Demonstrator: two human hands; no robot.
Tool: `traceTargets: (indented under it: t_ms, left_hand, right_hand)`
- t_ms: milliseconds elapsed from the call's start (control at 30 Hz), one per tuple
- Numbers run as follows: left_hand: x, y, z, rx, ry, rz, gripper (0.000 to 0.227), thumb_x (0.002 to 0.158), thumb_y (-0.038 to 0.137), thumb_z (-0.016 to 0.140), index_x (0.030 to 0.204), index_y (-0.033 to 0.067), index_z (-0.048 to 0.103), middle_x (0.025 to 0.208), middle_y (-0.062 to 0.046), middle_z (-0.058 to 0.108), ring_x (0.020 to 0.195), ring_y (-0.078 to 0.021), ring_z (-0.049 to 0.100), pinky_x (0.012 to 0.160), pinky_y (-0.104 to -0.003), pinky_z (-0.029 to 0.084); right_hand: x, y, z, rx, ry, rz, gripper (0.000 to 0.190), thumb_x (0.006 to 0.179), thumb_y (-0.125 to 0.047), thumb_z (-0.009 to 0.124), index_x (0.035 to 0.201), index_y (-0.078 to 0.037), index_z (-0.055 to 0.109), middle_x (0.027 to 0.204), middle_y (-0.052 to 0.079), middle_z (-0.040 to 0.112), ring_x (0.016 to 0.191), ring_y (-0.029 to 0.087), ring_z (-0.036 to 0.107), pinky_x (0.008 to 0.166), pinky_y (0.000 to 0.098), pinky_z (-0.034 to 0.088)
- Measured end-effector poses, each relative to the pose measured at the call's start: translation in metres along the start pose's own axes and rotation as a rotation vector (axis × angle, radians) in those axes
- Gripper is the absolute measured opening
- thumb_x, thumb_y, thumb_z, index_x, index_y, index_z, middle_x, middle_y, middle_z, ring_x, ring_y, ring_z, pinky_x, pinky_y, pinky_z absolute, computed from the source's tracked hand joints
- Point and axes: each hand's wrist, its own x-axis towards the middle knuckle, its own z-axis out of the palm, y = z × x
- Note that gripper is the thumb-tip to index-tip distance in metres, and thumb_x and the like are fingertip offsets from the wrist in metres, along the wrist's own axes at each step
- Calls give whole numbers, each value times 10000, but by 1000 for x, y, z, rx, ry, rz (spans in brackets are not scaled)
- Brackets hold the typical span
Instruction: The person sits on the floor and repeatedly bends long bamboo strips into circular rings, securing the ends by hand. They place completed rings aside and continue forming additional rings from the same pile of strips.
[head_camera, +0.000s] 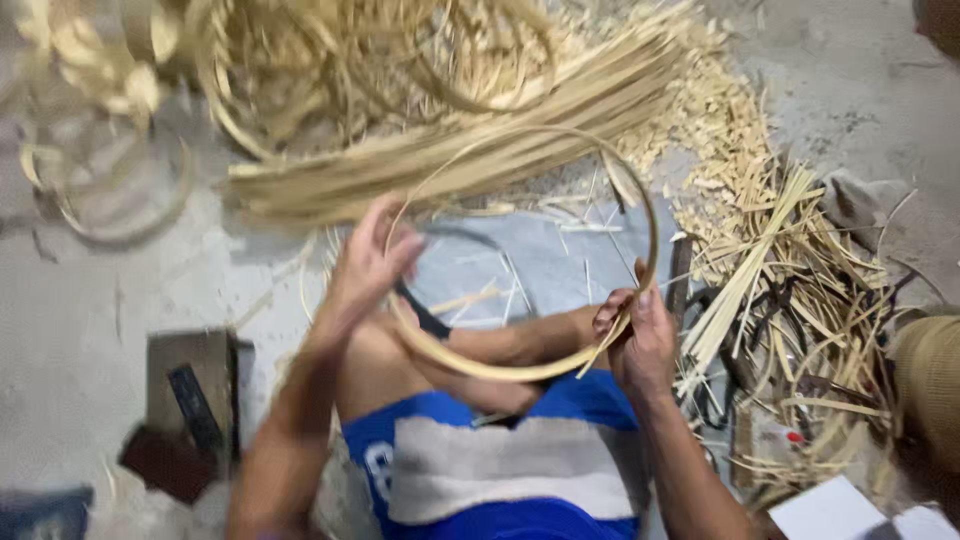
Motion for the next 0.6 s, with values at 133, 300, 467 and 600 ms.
traceTargets:
  t_ms: [133,300,467,600]
  left_hand:
    - [-30,-27,14,-28,210,-122,447,1029,144,539,1467,56,528,789,-45,636,585,-112,593,521,-267,500]
    - [-57,-30,40,372,79,148,391,1094,112,512,1479,57,557,816,-24,664,648,-83,621,601,-248,515]
    - [-72,10,49,91,124,7,519,1033,106,527,1538,10,459,766,-62,628,573,-92,508,522,-258,451]
    - [-87,11,67,624,117,314,460,1084,128,521,1519,-14,476,945,-133,637,670,-85,592,639,-251,517]
  right_hand:
    - [21,-35,50,-1223,59,-429,610,1078,-277,595,1581,5,399,1439,242,598,1316,398,586,1092,452,455]
    - [67,-80,81,-1463,-482,-1073,591,880,-349,743,1323,10,589,1262,210,652,1179,400,630,976,477,507]
    - [104,-77,110,-1658,-562,-954,205,995,-255,700,908,-94,607,750,93,592,699,303,647,597,445,501]
    - [108,-87,125,-1588,-397,-938,185,1007,-238,693,941,-77,632,832,97,644,800,319,684,668,445,531]
